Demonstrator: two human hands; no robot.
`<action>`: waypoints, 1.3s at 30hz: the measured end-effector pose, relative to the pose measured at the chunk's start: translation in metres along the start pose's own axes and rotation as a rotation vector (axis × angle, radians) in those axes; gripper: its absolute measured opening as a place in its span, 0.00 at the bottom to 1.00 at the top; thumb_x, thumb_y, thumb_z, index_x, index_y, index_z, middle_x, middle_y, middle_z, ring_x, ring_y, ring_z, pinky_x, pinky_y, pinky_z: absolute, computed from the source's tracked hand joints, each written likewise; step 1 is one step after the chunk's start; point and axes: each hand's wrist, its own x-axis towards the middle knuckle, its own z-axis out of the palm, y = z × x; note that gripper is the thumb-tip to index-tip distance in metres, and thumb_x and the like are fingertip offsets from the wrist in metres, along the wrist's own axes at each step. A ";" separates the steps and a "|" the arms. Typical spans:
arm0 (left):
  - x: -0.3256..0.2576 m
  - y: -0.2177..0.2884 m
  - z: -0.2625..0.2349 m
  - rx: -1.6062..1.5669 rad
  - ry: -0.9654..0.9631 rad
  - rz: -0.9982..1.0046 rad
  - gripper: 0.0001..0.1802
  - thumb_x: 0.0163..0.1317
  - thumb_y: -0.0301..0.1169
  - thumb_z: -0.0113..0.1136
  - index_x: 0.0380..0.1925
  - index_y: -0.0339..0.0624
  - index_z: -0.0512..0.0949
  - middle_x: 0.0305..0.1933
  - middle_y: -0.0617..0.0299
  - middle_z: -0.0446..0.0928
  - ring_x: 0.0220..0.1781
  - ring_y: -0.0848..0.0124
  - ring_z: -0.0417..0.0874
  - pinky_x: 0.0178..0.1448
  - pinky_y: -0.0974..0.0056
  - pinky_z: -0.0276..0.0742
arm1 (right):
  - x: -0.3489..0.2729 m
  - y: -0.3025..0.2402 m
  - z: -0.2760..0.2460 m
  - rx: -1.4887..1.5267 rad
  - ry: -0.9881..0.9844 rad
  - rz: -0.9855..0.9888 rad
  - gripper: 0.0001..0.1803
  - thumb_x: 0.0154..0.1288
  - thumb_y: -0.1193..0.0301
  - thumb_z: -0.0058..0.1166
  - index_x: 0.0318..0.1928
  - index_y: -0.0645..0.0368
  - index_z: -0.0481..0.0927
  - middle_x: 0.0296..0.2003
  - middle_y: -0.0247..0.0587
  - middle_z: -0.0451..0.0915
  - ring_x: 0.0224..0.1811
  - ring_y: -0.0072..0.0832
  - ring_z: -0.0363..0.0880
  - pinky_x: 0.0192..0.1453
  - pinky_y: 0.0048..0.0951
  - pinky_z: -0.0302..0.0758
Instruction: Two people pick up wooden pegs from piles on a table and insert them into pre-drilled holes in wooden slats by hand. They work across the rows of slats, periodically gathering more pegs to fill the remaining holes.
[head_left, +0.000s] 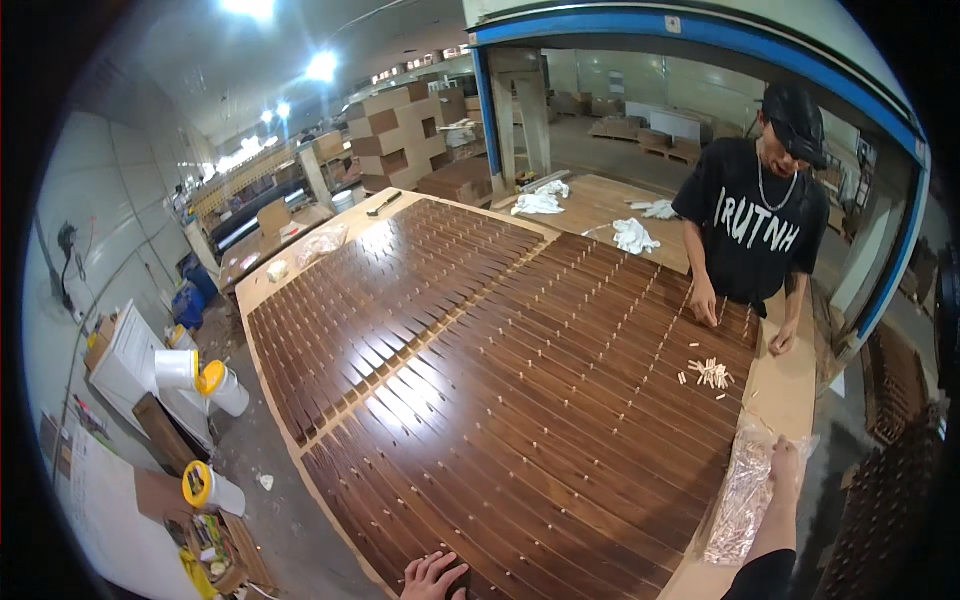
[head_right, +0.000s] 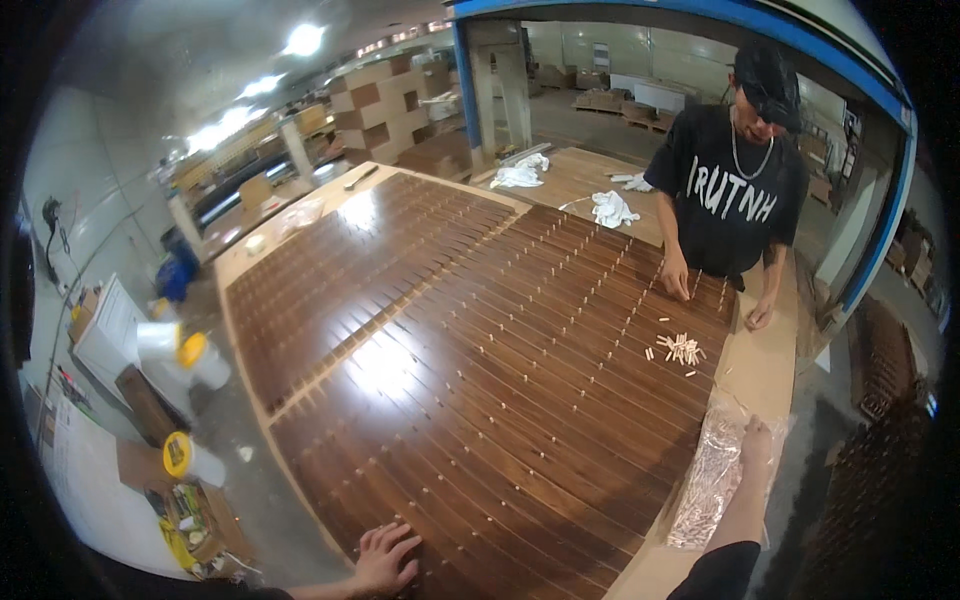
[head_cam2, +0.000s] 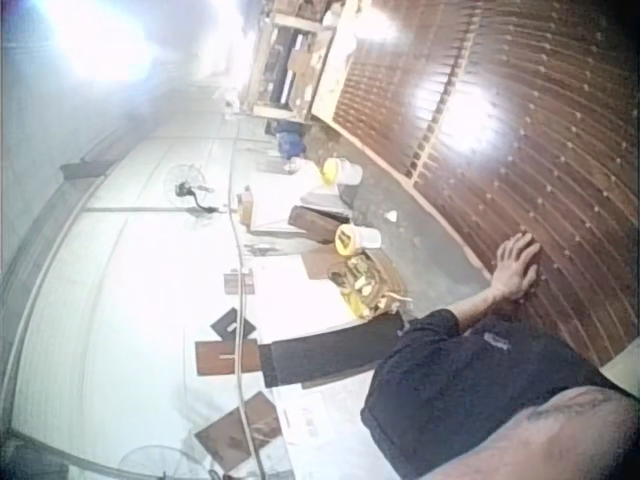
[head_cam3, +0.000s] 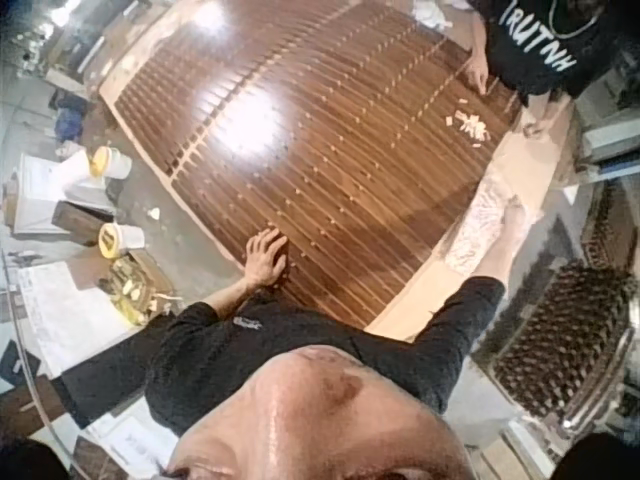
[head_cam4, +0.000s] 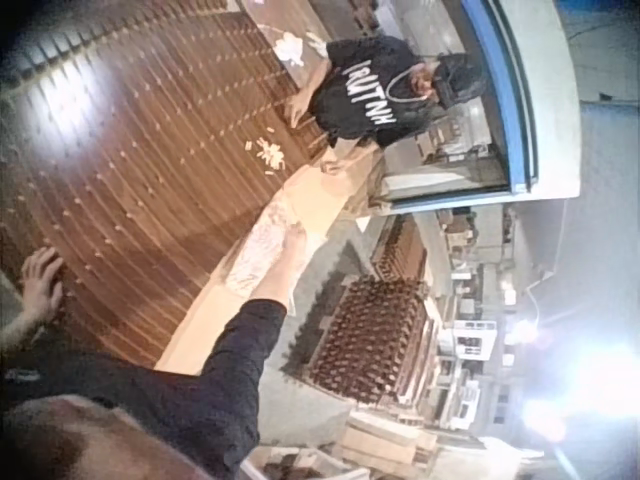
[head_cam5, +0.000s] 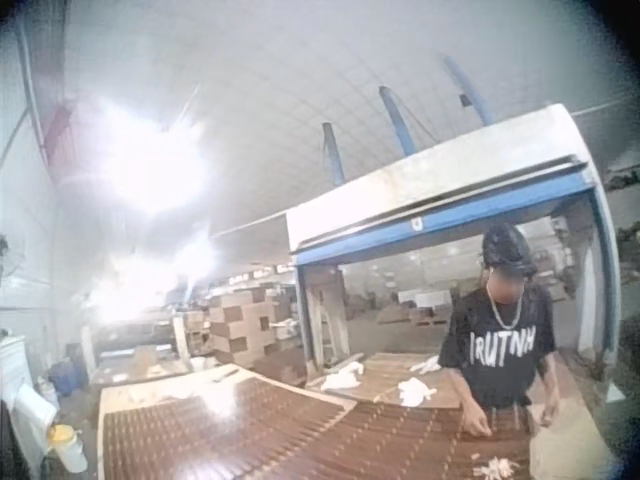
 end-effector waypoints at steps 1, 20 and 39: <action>-0.001 0.001 -0.003 -0.010 0.009 -0.009 0.32 0.65 0.40 0.64 0.69 0.50 0.73 0.75 0.49 0.67 0.78 0.46 0.62 0.79 0.38 0.54 | -0.004 -0.004 -0.006 0.291 -0.060 0.177 0.29 0.80 0.52 0.46 0.56 0.69 0.82 0.42 0.56 0.87 0.43 0.46 0.85 0.49 0.43 0.79; -0.004 -0.014 -0.006 -0.086 0.082 0.023 0.28 0.61 0.38 0.67 0.62 0.48 0.77 0.71 0.51 0.70 0.77 0.50 0.65 0.79 0.41 0.55 | -0.404 -0.261 0.038 0.934 -0.763 0.280 0.21 0.80 0.48 0.49 0.45 0.52 0.80 0.28 0.32 0.77 0.23 0.16 0.71 0.24 0.20 0.68; 0.046 -0.082 -0.060 -0.646 0.100 0.329 0.19 0.59 0.27 0.67 0.52 0.47 0.83 0.59 0.55 0.81 0.63 0.51 0.79 0.69 0.49 0.72 | -0.536 -0.327 0.113 0.032 -0.479 -0.673 0.16 0.69 0.62 0.60 0.55 0.51 0.85 0.49 0.47 0.84 0.55 0.48 0.83 0.58 0.47 0.80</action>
